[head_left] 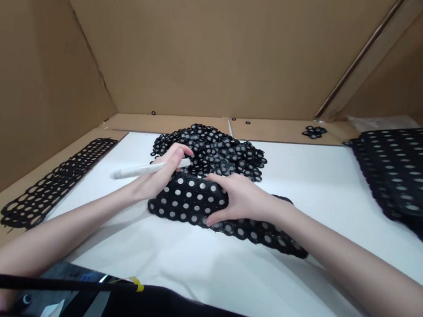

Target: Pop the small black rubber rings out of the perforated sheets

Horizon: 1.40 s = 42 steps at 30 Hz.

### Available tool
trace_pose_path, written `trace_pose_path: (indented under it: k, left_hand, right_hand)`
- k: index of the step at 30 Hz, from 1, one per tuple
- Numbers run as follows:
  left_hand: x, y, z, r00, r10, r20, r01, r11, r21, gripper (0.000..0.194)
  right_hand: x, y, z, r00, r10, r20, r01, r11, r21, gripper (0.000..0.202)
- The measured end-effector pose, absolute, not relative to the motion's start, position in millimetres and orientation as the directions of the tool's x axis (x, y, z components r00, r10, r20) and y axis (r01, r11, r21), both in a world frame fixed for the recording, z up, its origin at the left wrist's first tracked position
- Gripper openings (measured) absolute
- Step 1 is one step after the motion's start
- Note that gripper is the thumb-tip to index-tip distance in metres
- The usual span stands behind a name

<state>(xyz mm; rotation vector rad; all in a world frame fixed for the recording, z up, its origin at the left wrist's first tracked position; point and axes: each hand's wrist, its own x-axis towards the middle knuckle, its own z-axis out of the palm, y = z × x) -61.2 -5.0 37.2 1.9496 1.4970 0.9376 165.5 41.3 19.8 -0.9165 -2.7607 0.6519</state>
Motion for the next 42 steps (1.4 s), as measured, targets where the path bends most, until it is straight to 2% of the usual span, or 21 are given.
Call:
trace_pose_path:
  k: [3, 6, 8, 10, 12, 16, 19, 23, 31, 36, 42]
  left_hand:
    - [-69.6, -3.0, 28.4, 0.176, 0.966, 0.187, 0.611, -0.256, 0.749, 0.046]
    - [-75.2, -0.6, 13.2, 0.114, 0.974, 0.196, 0.549, -0.226, 0.804, 0.045]
    - [-76.3, 0.4, 7.6, 0.068, 0.961, 0.268, 0.533, -0.262, 0.804, 0.040]
    - [-75.6, 0.0, 6.3, 0.046, 0.923, 0.381, 0.544, -0.343, 0.766, 0.032]
    - [-73.9, -1.7, 6.6, 0.077, 0.908, 0.411, 0.523, -0.388, 0.759, 0.025]
    - [-72.1, -5.0, 3.9, 0.281, 0.932, 0.231, 0.299, -0.314, 0.901, 0.023]
    - [-74.7, -3.3, 0.8, 0.405, 0.899, 0.164, 0.216, -0.269, 0.939, 0.026]
    - [-80.7, 1.4, -1.3, 0.485, 0.864, 0.138, 0.253, -0.289, 0.923, 0.024]
    - [-79.8, 1.6, -3.7, 0.490, 0.857, 0.161, 0.296, -0.337, 0.894, 0.020]
    - [-79.5, 0.4, 0.6, 0.481, 0.864, 0.147, 0.371, -0.352, 0.859, 0.030]
    - [-79.2, -1.1, 2.9, 0.617, 0.757, 0.215, 0.438, -0.557, 0.705, 0.045]
  right_hand:
    - [155.1, 47.3, 13.5, -0.832, 0.543, 0.115, 0.417, 0.748, -0.517, 0.063]
    - [141.1, 48.0, 8.0, -0.806, 0.566, 0.176, 0.412, 0.748, -0.520, 0.023]
    - [131.8, 46.7, 4.9, -0.773, 0.599, 0.207, 0.455, 0.752, -0.478, 0.010]
    - [125.1, 45.5, 1.1, -0.759, 0.612, 0.221, 0.480, 0.756, -0.444, 0.005]
    - [122.1, 44.7, -4.2, -0.746, 0.624, 0.234, 0.492, 0.752, -0.438, 0.005]
    - [124.4, 43.0, -15.6, -0.699, 0.635, 0.328, 0.466, 0.753, -0.465, 0.003]
    - [127.0, 40.1, -19.0, -0.671, 0.647, 0.362, 0.476, 0.751, -0.458, 0.004]
    - [127.3, 36.4, -17.0, -0.667, 0.668, 0.330, 0.511, 0.733, -0.449, 0.006]
    - [126.9, 37.6, -18.3, -0.673, 0.660, 0.333, 0.504, 0.739, -0.447, 0.009]
    - [127.1, 38.8, -20.2, -0.682, 0.647, 0.342, 0.491, 0.751, -0.442, 0.010]
    - [126.2, 38.5, -19.1, -0.686, 0.642, 0.342, 0.471, 0.750, -0.465, 0.012]
